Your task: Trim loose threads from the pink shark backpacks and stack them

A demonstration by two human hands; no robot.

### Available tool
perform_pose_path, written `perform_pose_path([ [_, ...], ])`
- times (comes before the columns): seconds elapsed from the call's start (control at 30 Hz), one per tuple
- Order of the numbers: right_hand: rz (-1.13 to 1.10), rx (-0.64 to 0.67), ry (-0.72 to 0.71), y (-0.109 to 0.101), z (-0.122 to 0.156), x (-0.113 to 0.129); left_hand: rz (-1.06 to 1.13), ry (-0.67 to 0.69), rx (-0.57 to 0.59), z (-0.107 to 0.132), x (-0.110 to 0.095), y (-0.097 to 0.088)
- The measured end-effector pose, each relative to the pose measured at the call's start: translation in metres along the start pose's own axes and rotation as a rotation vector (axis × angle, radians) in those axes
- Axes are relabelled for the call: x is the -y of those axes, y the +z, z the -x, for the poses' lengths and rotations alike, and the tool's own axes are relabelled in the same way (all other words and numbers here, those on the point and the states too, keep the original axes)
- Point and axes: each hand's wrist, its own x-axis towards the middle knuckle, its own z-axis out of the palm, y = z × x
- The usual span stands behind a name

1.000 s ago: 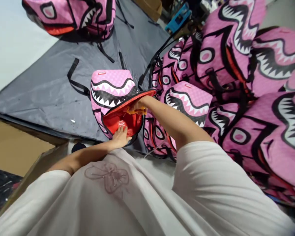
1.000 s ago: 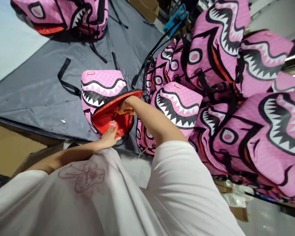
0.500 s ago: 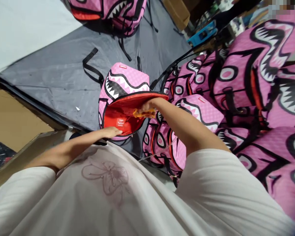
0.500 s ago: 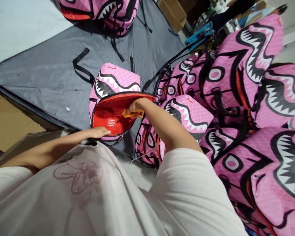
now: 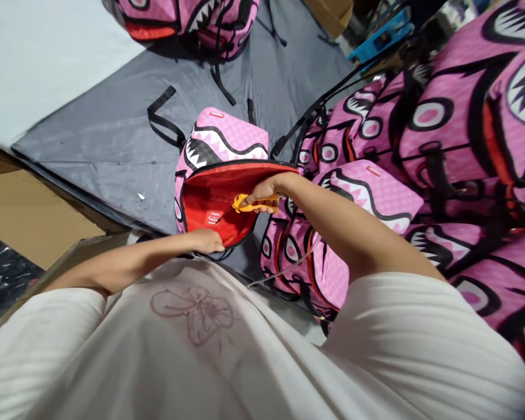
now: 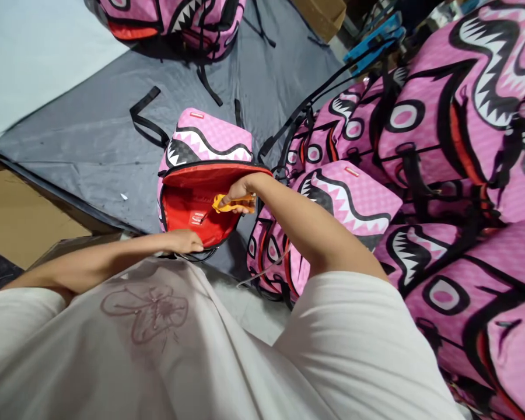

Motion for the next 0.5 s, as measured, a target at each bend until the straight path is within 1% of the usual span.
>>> perform_pose_path([
  [0.07,-0.037,0.098,0.120,-0.004,0.003,0.008,-0.089,0.056,-0.030,0.010,-0.008,0.019],
  [0.1,-0.057,0.171,0.155,-0.006,0.005,0.012,-0.150,0.088,-0.062,0.015,-0.009,0.028],
  [0.17,-0.062,0.346,0.210,-0.009,0.011,0.017,-0.260,0.148,-0.120,0.024,-0.001,0.041],
  [0.2,-0.036,0.426,0.235,-0.010,0.013,0.018,-0.295,0.162,-0.137,0.027,0.004,0.045],
  [0.27,0.065,0.552,0.266,-0.008,0.016,0.012,-0.319,0.150,-0.154,0.032,0.015,0.047],
  [0.37,0.214,0.715,0.250,0.002,0.019,-0.009,-0.290,0.073,-0.152,0.036,0.018,0.042],
  [0.4,0.246,0.739,0.244,0.006,0.021,-0.018,-0.255,0.030,-0.155,0.038,0.015,0.038],
  [0.43,0.267,0.715,0.240,0.012,0.024,-0.027,-0.201,-0.020,-0.170,0.039,0.011,0.032],
  [0.47,0.267,0.634,0.222,0.017,0.029,-0.034,-0.131,-0.073,-0.208,0.041,0.007,0.026],
  [0.5,0.238,0.512,0.179,0.023,0.036,-0.040,-0.047,-0.115,-0.275,0.043,0.003,0.017],
])
